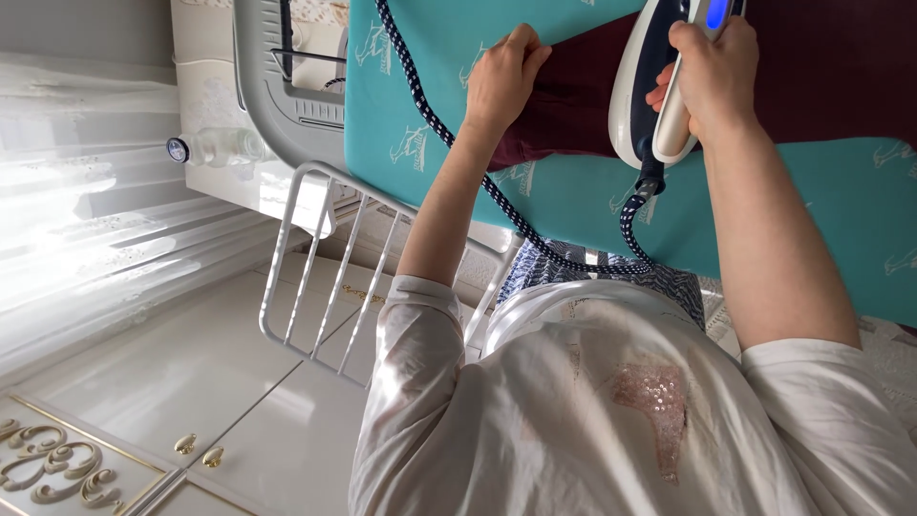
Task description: Ironing a maroon long-sleeved shirt and a black polo shirt on an ironing board.
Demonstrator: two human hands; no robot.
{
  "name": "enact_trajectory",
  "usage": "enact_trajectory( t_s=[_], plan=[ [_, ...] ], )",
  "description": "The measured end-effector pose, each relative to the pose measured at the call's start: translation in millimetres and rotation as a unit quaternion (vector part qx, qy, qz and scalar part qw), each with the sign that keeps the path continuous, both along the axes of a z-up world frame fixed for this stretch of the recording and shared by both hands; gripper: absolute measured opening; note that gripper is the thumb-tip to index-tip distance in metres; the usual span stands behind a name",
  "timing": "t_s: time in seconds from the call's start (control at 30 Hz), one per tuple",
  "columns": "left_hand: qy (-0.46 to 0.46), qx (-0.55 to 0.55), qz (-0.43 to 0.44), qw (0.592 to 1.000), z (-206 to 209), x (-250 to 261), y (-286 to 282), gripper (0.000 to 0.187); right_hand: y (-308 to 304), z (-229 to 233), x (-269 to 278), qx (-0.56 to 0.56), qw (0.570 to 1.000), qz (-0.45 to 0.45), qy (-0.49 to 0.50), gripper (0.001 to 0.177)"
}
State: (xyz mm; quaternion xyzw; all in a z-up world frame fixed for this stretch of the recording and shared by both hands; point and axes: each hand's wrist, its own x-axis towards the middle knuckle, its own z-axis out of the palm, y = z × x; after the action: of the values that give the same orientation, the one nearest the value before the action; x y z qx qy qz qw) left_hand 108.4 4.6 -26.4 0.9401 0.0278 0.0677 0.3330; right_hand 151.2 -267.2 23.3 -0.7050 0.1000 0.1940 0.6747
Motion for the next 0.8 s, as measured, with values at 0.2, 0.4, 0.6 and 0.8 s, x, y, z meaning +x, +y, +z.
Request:
enact_trajectory(
  t_s=[0.2,0.4,0.6,0.8],
  plan=[
    [-0.007,0.001,0.026,1.0,-20.0,-8.1,8.7,0.021,20.7,2.6,-3.3,-0.004,1.0,0.027,-0.005,0.029],
    [-0.024,0.065,0.073,0.995,22.8,-31.4,-3.6,0.018,52.0,10.5,-0.6,-0.02,0.998,0.021,0.054,0.036],
    [0.032,0.043,-0.045,0.998,37.5,-66.8,-31.2,0.061,35.7,24.5,-2.7,-0.032,0.995,0.088,0.019,0.037],
    [0.135,0.207,-0.142,0.958,20.5,-62.5,-22.5,0.099,-77.5,16.5,1.0,-0.011,0.995,-0.097,0.016,0.033]
  ],
)
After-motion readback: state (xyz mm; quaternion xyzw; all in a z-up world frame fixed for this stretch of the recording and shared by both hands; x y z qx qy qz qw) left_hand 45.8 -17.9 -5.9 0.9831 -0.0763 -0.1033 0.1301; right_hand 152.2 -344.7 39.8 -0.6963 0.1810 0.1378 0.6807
